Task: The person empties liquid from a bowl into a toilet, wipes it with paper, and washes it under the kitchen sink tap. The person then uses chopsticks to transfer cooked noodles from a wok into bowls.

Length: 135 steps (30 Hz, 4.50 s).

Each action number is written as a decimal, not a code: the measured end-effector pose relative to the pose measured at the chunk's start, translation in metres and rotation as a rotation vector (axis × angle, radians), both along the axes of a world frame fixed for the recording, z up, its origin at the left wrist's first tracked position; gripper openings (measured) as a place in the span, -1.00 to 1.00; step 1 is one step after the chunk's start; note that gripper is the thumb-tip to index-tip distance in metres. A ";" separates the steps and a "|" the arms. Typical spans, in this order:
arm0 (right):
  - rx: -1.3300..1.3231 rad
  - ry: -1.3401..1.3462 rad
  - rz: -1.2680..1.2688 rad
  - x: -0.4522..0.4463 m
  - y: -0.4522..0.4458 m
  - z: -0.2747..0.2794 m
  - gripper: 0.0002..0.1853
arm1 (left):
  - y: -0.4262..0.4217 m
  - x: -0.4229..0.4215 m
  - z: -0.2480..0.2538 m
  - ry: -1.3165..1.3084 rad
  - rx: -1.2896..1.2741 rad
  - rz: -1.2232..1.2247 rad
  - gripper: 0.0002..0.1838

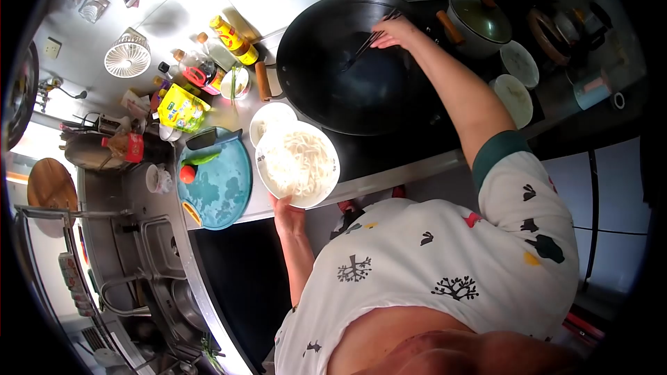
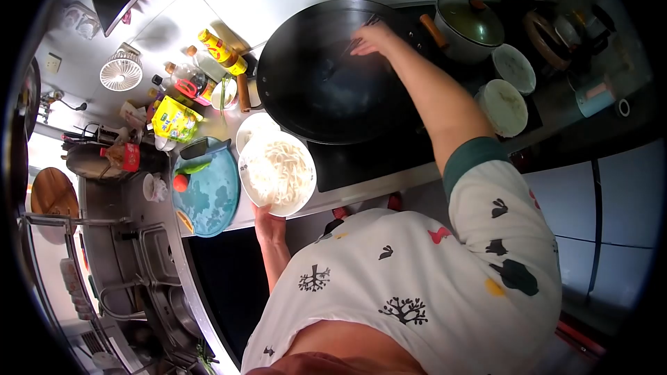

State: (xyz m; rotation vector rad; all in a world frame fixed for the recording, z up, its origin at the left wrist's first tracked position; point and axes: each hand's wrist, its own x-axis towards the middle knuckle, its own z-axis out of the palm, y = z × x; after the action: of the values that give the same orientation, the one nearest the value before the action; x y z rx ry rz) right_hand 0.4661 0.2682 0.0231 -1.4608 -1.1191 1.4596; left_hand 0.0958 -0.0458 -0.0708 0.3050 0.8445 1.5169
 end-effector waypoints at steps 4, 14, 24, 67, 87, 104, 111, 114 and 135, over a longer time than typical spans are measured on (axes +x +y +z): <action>-0.021 0.025 0.092 -0.016 0.001 0.007 -0.76 | -0.002 -0.002 -0.001 -0.004 0.004 0.015 -0.16; 0.218 -0.431 0.251 0.023 -0.029 0.096 -0.67 | 0.001 0.001 0.000 -0.033 -0.004 0.002 -0.18; -0.096 -0.043 0.214 0.002 -0.029 0.009 -0.74 | 0.002 0.000 -0.001 -0.034 0.020 -0.019 -0.17; 0.246 0.101 0.526 -0.068 -0.084 0.121 -0.73 | 0.004 0.004 -0.003 -0.028 0.004 -0.011 -0.18; -0.024 0.111 0.304 -0.010 -0.017 0.023 -0.77 | 0.000 0.005 0.001 -0.054 -0.008 0.010 -0.17; 0.318 -0.357 0.276 0.019 -0.029 0.098 -0.66 | 0.003 0.004 -0.003 -0.065 0.000 -0.021 -0.18; -0.037 -0.076 0.186 0.018 -0.016 0.007 -0.71 | 0.000 0.003 -0.002 -0.051 -0.009 -0.027 -0.17; -0.063 0.064 0.176 -0.014 -0.020 -0.003 -0.75 | 0.000 0.003 0.000 -0.046 -0.037 -0.018 -0.16; 0.598 0.035 0.792 -0.152 -0.183 0.055 -0.88 | -0.035 -0.009 -0.064 -0.065 -0.072 0.198 -0.19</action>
State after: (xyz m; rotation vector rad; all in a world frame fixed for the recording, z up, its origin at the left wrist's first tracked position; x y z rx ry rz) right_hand 0.3141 0.0848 0.0783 -0.5782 -2.0301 1.4231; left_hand 0.0871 -0.0810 -0.1352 0.1208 0.8962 1.6664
